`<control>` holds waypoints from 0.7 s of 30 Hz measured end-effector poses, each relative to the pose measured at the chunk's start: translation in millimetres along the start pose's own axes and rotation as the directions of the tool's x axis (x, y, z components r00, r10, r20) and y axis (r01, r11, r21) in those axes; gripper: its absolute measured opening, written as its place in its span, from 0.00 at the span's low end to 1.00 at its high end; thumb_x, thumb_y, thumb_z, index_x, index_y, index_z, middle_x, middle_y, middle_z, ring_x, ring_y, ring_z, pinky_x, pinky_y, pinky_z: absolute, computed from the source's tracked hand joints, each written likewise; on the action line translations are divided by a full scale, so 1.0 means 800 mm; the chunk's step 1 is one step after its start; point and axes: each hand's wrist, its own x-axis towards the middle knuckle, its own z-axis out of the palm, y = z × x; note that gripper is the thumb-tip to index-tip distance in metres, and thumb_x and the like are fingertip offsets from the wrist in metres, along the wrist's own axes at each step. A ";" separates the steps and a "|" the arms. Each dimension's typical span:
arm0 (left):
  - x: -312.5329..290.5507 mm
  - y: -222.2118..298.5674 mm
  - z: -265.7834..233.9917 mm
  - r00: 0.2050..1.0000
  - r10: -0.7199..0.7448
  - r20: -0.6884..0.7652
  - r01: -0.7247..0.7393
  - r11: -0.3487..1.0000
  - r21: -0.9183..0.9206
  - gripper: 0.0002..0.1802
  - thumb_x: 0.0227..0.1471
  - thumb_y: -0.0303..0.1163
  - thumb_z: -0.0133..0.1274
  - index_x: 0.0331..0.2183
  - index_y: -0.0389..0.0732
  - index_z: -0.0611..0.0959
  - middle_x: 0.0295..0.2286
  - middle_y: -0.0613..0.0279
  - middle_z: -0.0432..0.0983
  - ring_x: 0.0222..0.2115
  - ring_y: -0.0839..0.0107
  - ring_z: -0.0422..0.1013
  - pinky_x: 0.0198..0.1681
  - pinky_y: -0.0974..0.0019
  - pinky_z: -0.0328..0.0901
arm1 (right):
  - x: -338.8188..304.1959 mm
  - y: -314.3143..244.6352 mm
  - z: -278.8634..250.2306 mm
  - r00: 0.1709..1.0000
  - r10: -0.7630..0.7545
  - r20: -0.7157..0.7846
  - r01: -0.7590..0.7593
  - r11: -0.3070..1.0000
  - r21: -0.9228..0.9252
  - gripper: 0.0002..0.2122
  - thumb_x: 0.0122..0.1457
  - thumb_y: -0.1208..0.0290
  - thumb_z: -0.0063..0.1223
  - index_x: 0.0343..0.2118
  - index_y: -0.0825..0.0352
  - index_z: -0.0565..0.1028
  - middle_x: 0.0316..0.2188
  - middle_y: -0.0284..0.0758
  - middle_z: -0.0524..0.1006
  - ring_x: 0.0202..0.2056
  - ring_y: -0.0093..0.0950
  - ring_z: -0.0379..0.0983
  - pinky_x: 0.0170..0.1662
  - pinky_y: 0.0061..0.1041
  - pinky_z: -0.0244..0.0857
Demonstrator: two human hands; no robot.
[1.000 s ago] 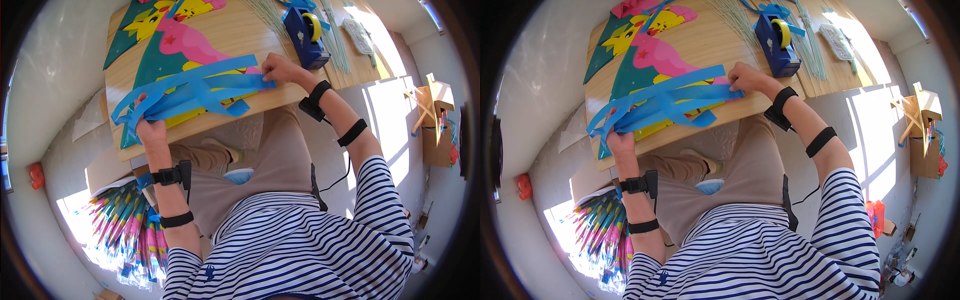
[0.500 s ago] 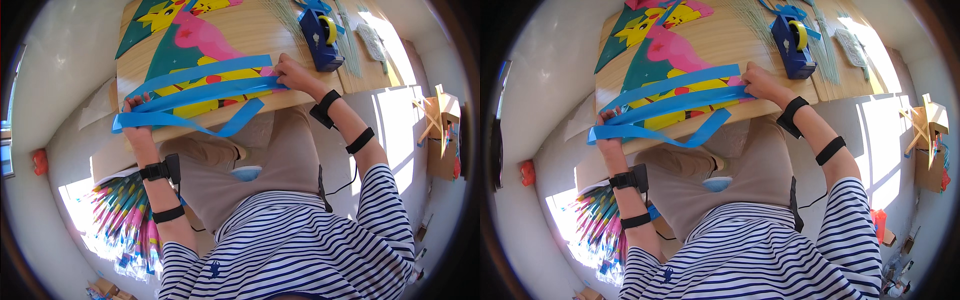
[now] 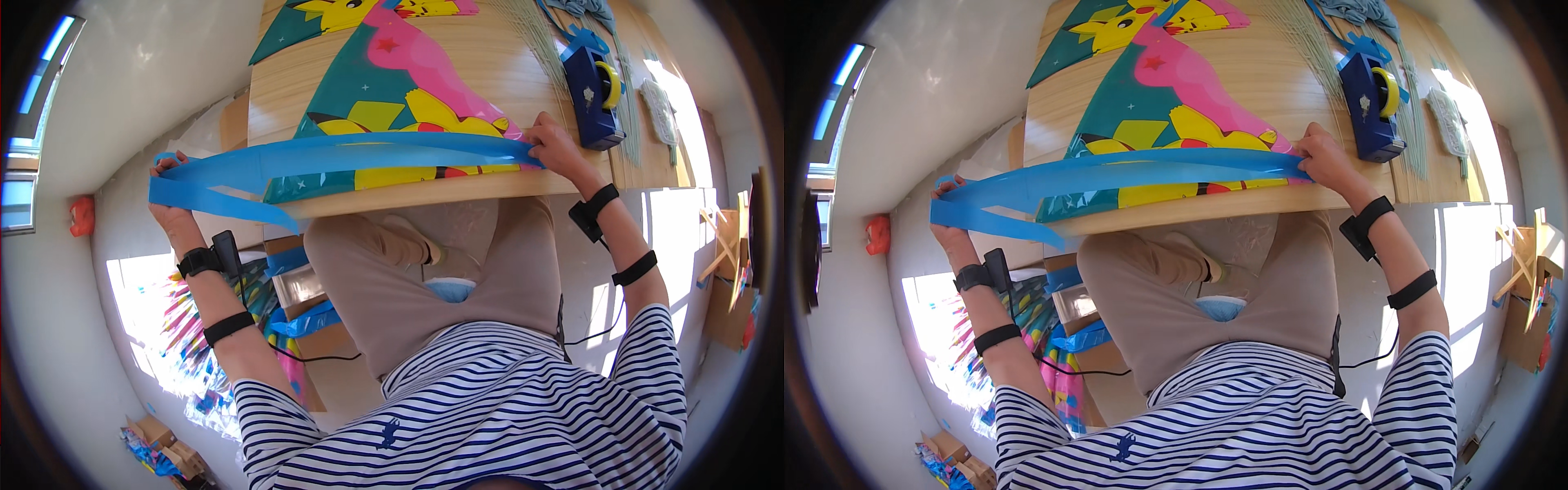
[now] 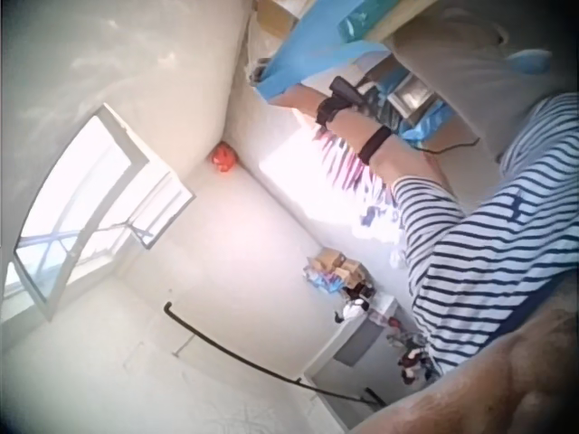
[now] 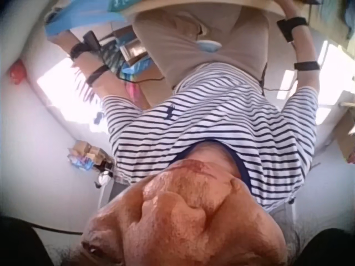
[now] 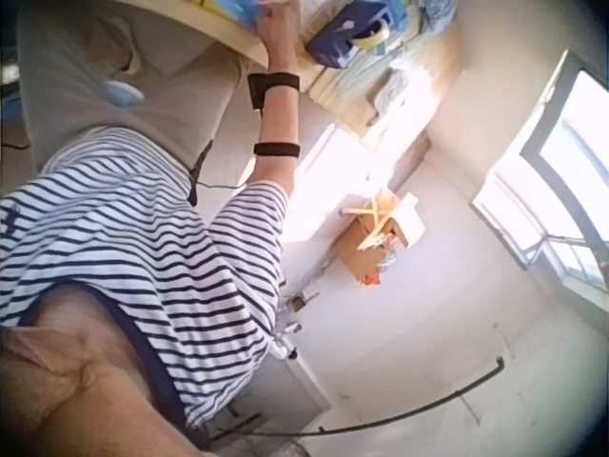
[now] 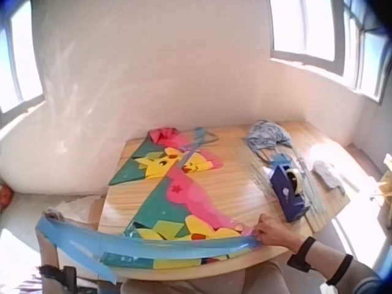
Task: Attaching a plastic reinforcement strip to the bottom edge of a kite using a tape dispenser.
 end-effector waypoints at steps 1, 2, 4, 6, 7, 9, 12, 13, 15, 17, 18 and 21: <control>0.007 0.022 -0.008 1.000 0.024 0.007 -0.024 0.999 0.026 0.06 0.64 0.25 0.53 0.32 0.34 0.76 0.30 0.56 0.74 0.35 0.62 0.73 0.64 0.38 0.58 | 0.000 -0.004 -0.001 1.000 0.013 -0.001 -0.013 1.000 -0.028 0.05 0.43 0.81 0.62 0.24 0.73 0.76 0.36 0.44 0.72 0.41 0.46 0.72 0.43 0.39 0.67; 0.015 0.041 -0.016 0.999 0.047 0.013 -0.048 0.998 0.051 0.07 0.64 0.25 0.53 0.32 0.35 0.76 0.30 0.56 0.74 0.35 0.62 0.73 0.64 0.38 0.58 | -0.001 -0.007 -0.003 1.000 0.026 -0.002 -0.026 0.998 -0.056 0.05 0.43 0.81 0.62 0.23 0.73 0.76 0.36 0.44 0.73 0.41 0.47 0.72 0.43 0.39 0.67; 0.027 0.060 -0.023 0.995 0.069 -0.070 -0.061 0.992 0.110 0.06 0.63 0.25 0.53 0.32 0.35 0.77 0.30 0.56 0.75 0.36 0.61 0.74 0.62 0.39 0.61 | -0.001 -0.008 -0.004 0.999 0.050 -0.009 -0.051 0.994 -0.099 0.05 0.43 0.82 0.60 0.23 0.73 0.75 0.36 0.45 0.73 0.41 0.48 0.72 0.43 0.40 0.67; 0.042 0.075 -0.033 0.992 0.072 -0.101 -0.056 0.986 0.157 0.06 0.63 0.24 0.53 0.32 0.35 0.78 0.31 0.55 0.76 0.38 0.61 0.74 0.60 0.39 0.63 | -0.001 -0.005 -0.006 0.998 0.059 -0.019 -0.060 0.990 -0.127 0.03 0.43 0.84 0.57 0.22 0.73 0.75 0.35 0.46 0.73 0.41 0.49 0.71 0.43 0.41 0.67; 0.050 0.080 -0.040 0.994 0.063 -0.089 -0.046 0.984 0.174 0.05 0.63 0.24 0.53 0.33 0.34 0.79 0.32 0.55 0.77 0.38 0.60 0.75 0.59 0.39 0.64 | -0.001 0.006 -0.008 0.997 0.061 -0.043 -0.067 0.987 -0.145 0.03 0.43 0.85 0.55 0.22 0.73 0.74 0.34 0.47 0.72 0.41 0.50 0.71 0.43 0.42 0.67; 0.066 0.093 -0.056 0.991 0.079 -0.106 -0.043 0.951 0.305 0.05 0.63 0.25 0.55 0.34 0.33 0.80 0.33 0.55 0.78 0.40 0.60 0.75 0.56 0.39 0.66 | 0.006 0.027 -0.006 0.995 0.055 -0.086 -0.069 0.982 -0.177 0.03 0.42 0.86 0.52 0.22 0.73 0.74 0.33 0.48 0.72 0.41 0.51 0.71 0.43 0.43 0.66; 0.071 0.115 -0.088 0.957 0.111 -0.269 0.085 0.777 0.623 0.07 0.60 0.27 0.58 0.37 0.33 0.82 0.35 0.55 0.79 0.41 0.59 0.76 0.54 0.41 0.67 | 0.013 0.028 -0.010 0.996 0.052 -0.076 -0.064 0.983 -0.170 0.03 0.42 0.86 0.50 0.22 0.73 0.74 0.32 0.48 0.72 0.40 0.51 0.71 0.43 0.44 0.66; 0.060 0.115 -0.098 0.923 0.087 -0.375 0.219 0.681 0.698 0.08 0.59 0.28 0.60 0.38 0.34 0.82 0.35 0.55 0.79 0.42 0.59 0.76 0.53 0.42 0.67 | 0.012 0.029 -0.011 0.996 0.042 -0.081 -0.056 0.983 -0.173 0.03 0.42 0.86 0.50 0.22 0.73 0.74 0.32 0.48 0.72 0.40 0.51 0.71 0.43 0.44 0.66; 0.025 0.117 -0.109 0.826 0.131 -0.548 0.490 0.315 0.813 0.14 0.53 0.31 0.62 0.40 0.35 0.83 0.36 0.55 0.79 0.43 0.59 0.75 0.52 0.45 0.67 | 0.007 0.031 -0.011 0.996 0.026 -0.090 -0.042 0.983 -0.181 0.03 0.42 0.85 0.51 0.22 0.73 0.74 0.33 0.48 0.72 0.40 0.51 0.72 0.43 0.44 0.66; -0.031 0.098 -0.098 0.813 0.212 -0.542 0.561 -0.035 0.827 0.19 0.46 0.31 0.63 0.42 0.35 0.83 0.35 0.56 0.78 0.43 0.59 0.75 0.51 0.47 0.66 | -0.003 0.037 -0.013 0.993 0.053 -0.103 -0.069 0.984 -0.163 0.02 0.42 0.85 0.52 0.22 0.73 0.74 0.32 0.47 0.72 0.40 0.51 0.72 0.42 0.43 0.66; -0.057 0.094 -0.086 0.841 0.233 -0.488 0.520 -0.103 0.848 0.22 0.44 0.31 0.63 0.43 0.34 0.82 0.35 0.57 0.78 0.42 0.59 0.75 0.50 0.47 0.66 | -0.004 0.039 -0.013 0.993 0.057 -0.107 -0.073 0.986 -0.149 0.02 0.42 0.84 0.53 0.22 0.73 0.74 0.32 0.47 0.72 0.40 0.51 0.72 0.42 0.43 0.66; -0.072 0.105 -0.080 0.841 0.341 -0.420 0.512 -0.251 0.821 0.25 0.40 0.31 0.64 0.43 0.33 0.83 0.36 0.57 0.77 0.41 0.60 0.75 0.49 0.53 0.67 | -0.002 0.034 -0.018 0.997 0.061 -0.050 -0.067 0.991 -0.114 0.02 0.42 0.84 0.54 0.21 0.73 0.73 0.32 0.47 0.72 0.40 0.50 0.71 0.42 0.41 0.66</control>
